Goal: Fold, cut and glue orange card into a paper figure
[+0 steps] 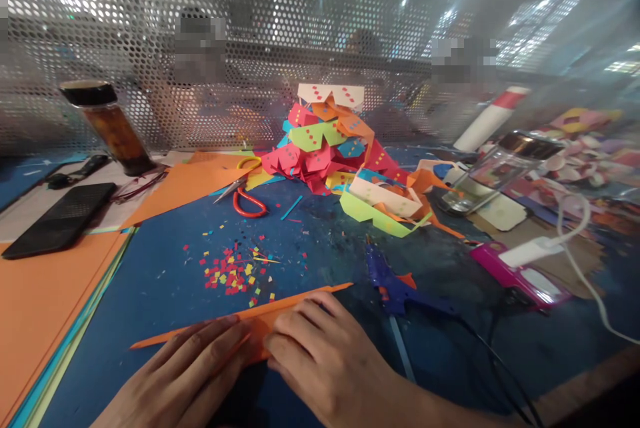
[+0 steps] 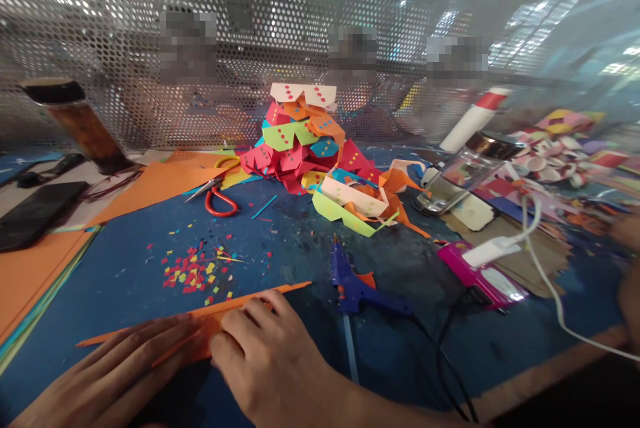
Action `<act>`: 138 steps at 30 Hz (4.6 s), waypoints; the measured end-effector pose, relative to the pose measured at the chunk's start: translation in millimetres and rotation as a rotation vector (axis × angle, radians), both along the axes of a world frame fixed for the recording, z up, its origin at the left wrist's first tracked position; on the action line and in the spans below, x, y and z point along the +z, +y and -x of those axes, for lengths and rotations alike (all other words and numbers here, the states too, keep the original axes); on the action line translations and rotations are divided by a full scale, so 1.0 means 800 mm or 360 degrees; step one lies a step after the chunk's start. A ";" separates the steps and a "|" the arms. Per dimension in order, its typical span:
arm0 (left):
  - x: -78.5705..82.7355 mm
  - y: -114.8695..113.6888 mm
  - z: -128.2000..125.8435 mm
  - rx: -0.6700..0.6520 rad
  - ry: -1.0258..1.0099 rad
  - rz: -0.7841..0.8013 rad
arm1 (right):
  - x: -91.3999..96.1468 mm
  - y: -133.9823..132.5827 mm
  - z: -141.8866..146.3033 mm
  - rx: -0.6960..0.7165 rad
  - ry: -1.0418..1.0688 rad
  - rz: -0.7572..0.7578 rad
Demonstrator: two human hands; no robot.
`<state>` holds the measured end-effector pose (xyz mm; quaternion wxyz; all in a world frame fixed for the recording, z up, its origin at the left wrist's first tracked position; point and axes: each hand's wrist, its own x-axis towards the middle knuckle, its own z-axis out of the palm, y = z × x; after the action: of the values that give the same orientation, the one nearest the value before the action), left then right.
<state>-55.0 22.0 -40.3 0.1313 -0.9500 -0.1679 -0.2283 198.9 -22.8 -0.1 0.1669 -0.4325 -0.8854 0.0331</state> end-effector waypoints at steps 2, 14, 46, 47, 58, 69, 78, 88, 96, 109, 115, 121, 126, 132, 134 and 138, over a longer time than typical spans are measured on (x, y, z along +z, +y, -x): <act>-0.001 -0.003 0.002 0.0029 0.0048 0.0025 | -0.001 0.000 0.000 0.0010 -0.0013 0.0005; 0.017 -0.002 -0.003 -0.0025 0.0106 -0.0006 | -0.006 0.001 -0.002 0.0051 -0.0022 -0.0052; 0.017 0.003 -0.004 -0.0132 0.0075 -0.0207 | -0.009 -0.004 0.027 -0.0354 0.0076 0.0241; 0.014 0.003 -0.004 -0.0131 0.0078 -0.0204 | -0.009 -0.003 0.027 -0.0360 0.0075 0.0249; 0.016 0.005 -0.007 -0.0123 0.0049 -0.0199 | -0.005 -0.005 0.021 -0.0374 0.0076 0.0331; 0.020 -0.002 0.001 -0.0071 0.0203 -0.0094 | -0.001 -0.004 0.013 -0.0353 0.0082 0.0349; 0.022 0.000 -0.005 -0.0073 0.0219 -0.0209 | -0.003 -0.009 0.006 -0.0148 0.0044 0.0109; 0.018 0.002 0.000 -0.0145 0.0313 -0.0182 | 0.005 -0.007 -0.001 0.0193 -0.0137 -0.0076; 0.020 0.001 0.000 -0.0125 0.0287 -0.0072 | -0.001 -0.005 -0.003 0.0306 -0.0149 -0.0185; 0.027 0.005 0.012 -0.0176 0.0256 0.0061 | 0.006 -0.005 -0.008 0.0279 -0.0111 -0.0028; 0.022 0.006 0.018 -0.0197 0.0209 0.0120 | 0.003 -0.008 -0.012 0.0192 -0.0044 -0.0048; 0.025 0.006 0.019 -0.0210 0.0208 0.0207 | 0.004 -0.008 -0.016 0.0165 -0.0047 -0.0102; 0.027 0.007 0.018 -0.0228 0.0191 0.0164 | 0.006 -0.008 -0.018 0.0143 -0.0082 -0.0121; 0.022 0.009 0.020 -0.0219 0.0232 0.0113 | 0.006 -0.010 -0.018 0.0127 -0.0099 -0.0102; 0.021 0.009 0.021 -0.0213 0.0250 0.0106 | 0.005 -0.010 -0.018 0.0140 -0.0107 -0.0097; 0.023 0.009 0.019 -0.0223 0.0201 0.0153 | 0.005 -0.009 -0.021 0.0100 -0.0102 -0.0109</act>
<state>-70.5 29.3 -21.6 0.0796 -0.9771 -0.1032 -0.1682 216.1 -30.0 3.6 0.1520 -0.3993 -0.9041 -0.0059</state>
